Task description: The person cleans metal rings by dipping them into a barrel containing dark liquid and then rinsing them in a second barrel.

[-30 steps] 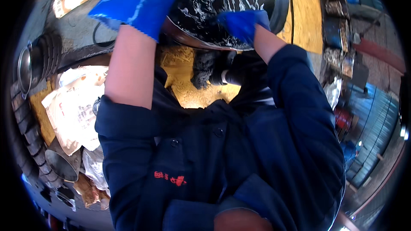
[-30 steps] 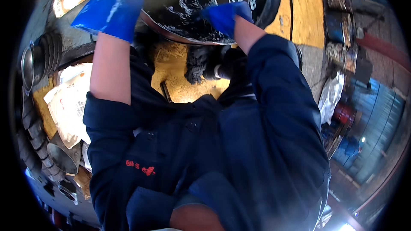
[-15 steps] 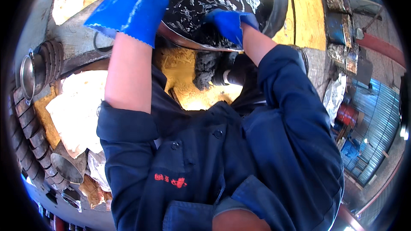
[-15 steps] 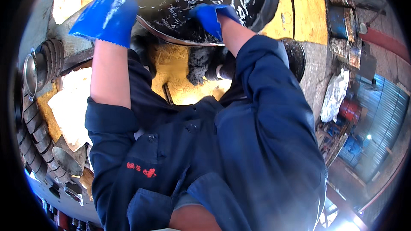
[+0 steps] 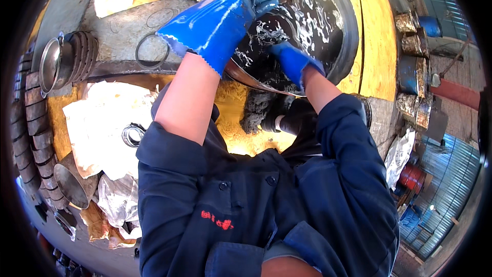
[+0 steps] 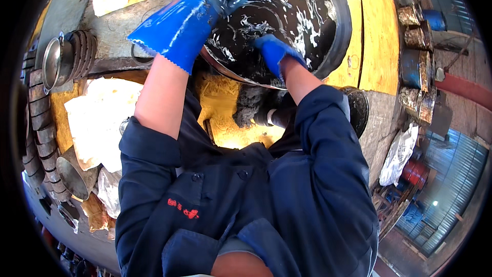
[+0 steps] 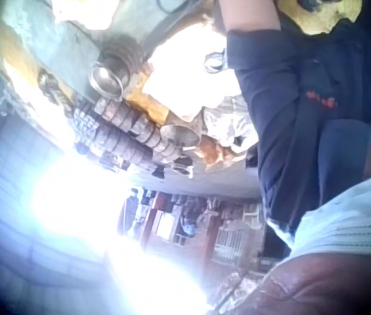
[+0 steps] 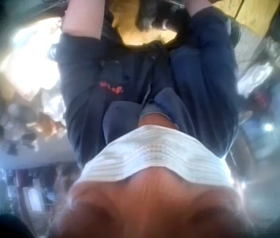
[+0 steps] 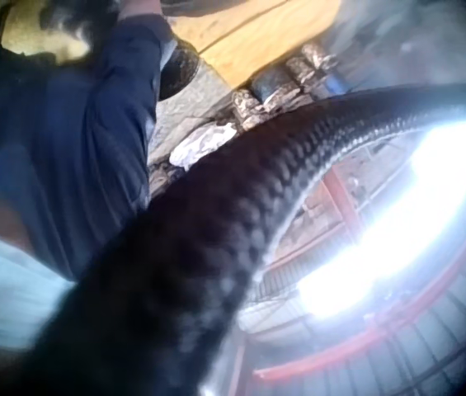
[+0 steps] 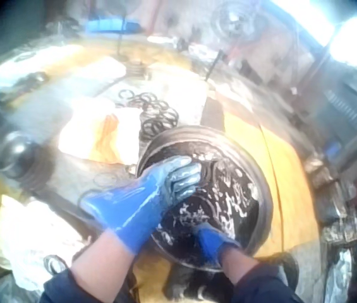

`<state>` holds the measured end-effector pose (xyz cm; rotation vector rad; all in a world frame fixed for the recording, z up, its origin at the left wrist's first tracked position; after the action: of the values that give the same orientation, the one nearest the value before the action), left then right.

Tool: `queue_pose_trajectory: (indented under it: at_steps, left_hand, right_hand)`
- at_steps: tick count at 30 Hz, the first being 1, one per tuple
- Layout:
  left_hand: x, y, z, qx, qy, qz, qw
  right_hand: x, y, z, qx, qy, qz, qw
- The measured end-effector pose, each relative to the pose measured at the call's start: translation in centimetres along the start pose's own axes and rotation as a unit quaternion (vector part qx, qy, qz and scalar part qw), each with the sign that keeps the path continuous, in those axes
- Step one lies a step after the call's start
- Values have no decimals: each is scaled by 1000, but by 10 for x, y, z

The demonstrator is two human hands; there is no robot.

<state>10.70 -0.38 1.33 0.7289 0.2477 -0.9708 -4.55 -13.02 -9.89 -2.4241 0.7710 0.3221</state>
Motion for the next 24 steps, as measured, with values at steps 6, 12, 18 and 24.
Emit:
queue_pose_trajectory:
  at_steps: [6, 12, 18, 24]
  left_hand:
    - [-9, 4, -16, -13, -65, 112, 992]
    - [4, 5, -24, -4, 2, 78, 997]
    - [20, -4, -22, -16, -58, 93, 994]
    - [3, 3, -21, 5, -20, 94, 995]
  right_hand:
    - [-17, -16, 21, 268, -164, 147, 938]
    - [-32, -53, -24, -22, -73, 90, 993]
    - [38, 39, 41, 280, 0, 126, 952]
    - [-35, -35, -15, 100, -98, 99, 985]
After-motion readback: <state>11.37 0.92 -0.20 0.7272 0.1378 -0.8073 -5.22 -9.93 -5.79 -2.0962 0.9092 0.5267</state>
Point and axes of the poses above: each hand's wrist, its own x-axis towards the middle knuckle, its own z-axis out of the palm, y = z × x, the point moved 7 cm from there along x, towards the middle knuckle, and after that the axes turned 12 degrees about y, right-handed, at the moved point
